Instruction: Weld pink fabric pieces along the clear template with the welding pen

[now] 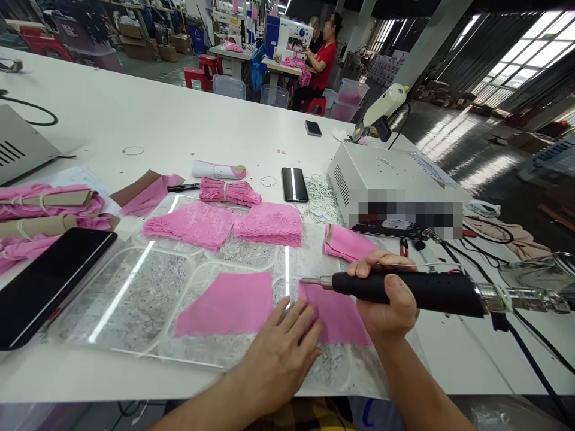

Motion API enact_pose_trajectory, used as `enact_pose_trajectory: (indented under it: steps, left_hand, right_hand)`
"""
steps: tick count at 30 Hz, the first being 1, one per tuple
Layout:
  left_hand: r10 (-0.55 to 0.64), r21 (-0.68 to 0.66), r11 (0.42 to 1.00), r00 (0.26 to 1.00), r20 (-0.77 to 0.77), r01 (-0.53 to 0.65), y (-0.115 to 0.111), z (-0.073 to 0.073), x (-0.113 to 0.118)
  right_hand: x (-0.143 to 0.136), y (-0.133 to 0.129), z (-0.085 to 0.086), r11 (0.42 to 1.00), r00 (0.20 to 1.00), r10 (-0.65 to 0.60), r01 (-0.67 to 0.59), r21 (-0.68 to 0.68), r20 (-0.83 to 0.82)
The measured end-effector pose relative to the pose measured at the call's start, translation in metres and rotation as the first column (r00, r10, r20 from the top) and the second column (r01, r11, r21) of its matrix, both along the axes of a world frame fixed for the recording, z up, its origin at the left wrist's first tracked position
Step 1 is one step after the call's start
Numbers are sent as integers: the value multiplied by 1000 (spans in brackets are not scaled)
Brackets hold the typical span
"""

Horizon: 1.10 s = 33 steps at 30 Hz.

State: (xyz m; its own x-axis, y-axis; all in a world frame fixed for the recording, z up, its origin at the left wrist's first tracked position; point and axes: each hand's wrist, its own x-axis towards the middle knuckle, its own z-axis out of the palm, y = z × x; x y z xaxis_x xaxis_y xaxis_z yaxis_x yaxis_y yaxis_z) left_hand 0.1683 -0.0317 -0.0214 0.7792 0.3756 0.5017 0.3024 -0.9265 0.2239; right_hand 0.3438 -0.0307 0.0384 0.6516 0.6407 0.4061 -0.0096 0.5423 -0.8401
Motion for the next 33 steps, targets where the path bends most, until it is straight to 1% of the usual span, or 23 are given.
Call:
enact_pose_trajectory:
  steps: [8,11,14,17,23,27,33]
  left_hand:
    - [1,5,1000,1000,-14,-1,0,-2,0]
    - [2,3,1000,1000,-12,-1,0,0,0]
    - [-21,42,999,1000,4,21,-2,4,-3]
    - [-68,89,994,998,18,66,-5,8,-10]
    - [-120,103,987,993,2,120,-9,11,-23]
    - [-151,96,984,988,19,149,-7,11,-24]
    - [-154,81,985,988,2,153,-6,12,-22]
  right_hand:
    - [0,0,0,1000,999,2,-3,9,52]
    - [0,1,0,1000,999,8,-9,18,40]
    - [1,-1,1,1000,1000,1,-1,31,1]
    - [4,-4,3,999,1000,-3,4,35,-20]
    - [5,-11,4,997,997,71,-71,22,-17]
    - [5,-13,2,994,994,110,-110,28,9]
    - [3,-13,2,988,989,149,-149,49,7]
